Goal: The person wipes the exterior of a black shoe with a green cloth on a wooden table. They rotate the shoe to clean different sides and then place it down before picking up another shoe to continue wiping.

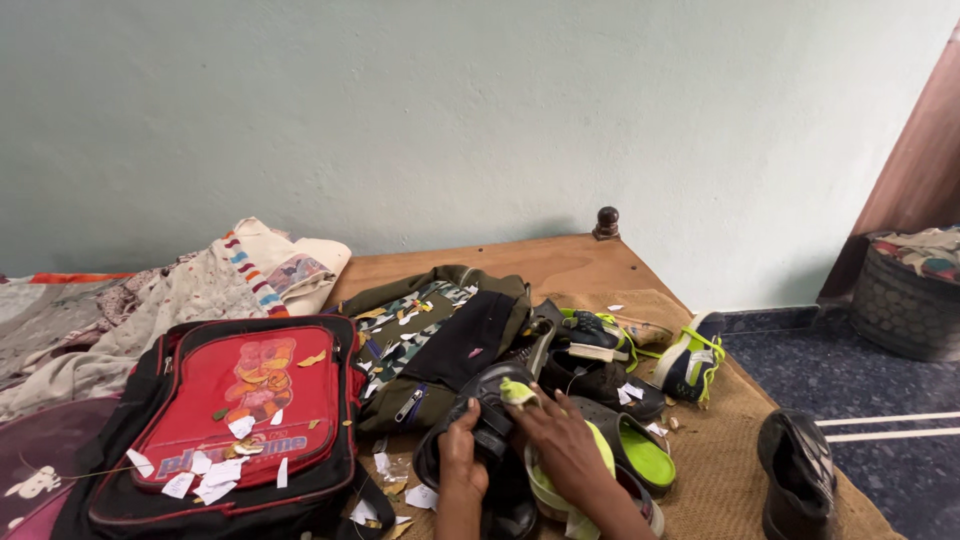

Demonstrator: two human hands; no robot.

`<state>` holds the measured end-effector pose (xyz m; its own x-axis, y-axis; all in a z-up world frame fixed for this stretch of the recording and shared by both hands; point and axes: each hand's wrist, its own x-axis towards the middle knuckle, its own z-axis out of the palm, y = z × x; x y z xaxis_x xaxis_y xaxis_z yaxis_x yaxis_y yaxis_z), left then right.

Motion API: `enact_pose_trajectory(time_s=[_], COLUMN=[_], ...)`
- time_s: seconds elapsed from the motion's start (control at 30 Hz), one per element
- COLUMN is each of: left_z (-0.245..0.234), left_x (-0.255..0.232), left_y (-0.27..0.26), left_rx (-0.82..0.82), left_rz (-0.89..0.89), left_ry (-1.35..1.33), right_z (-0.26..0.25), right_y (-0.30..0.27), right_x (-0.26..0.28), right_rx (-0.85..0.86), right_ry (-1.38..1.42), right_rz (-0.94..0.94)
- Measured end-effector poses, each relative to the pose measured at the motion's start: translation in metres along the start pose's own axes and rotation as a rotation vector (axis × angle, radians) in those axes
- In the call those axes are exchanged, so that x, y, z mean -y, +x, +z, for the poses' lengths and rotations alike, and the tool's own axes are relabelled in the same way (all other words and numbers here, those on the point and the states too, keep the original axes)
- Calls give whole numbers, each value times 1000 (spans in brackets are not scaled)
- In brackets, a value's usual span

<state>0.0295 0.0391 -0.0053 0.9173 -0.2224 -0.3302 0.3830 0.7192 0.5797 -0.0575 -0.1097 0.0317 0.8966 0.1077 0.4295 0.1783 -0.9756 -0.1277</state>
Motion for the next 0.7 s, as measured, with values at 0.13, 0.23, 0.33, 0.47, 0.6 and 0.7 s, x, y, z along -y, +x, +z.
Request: enact_pose_trajectory(time_s=[0.13,0.23,0.33,0.47,0.6,0.7], left_z=[-2,-7,-10,-14,-17,-21], left_x=[-8,-5,-3,5,16,17], left_y=[-6,-12,-10,-4,3,1], left_rx=[-9,62,111,118,45,56], left_rz=[-55,-52,-75,-69,-30,-21], left_ry=[38,25,7,41,81,77], right_z=[2,0,2,1,-4,-16], right_y=[9,8,18,31,42,40], right_x=[-29,-36,-22,2,30,31], right_rx=[-52,-323,-348,-343,-317,-189], right_ry=[639,613,460,451,231,80], right_rz=[423,288,150,153,-74,-107])
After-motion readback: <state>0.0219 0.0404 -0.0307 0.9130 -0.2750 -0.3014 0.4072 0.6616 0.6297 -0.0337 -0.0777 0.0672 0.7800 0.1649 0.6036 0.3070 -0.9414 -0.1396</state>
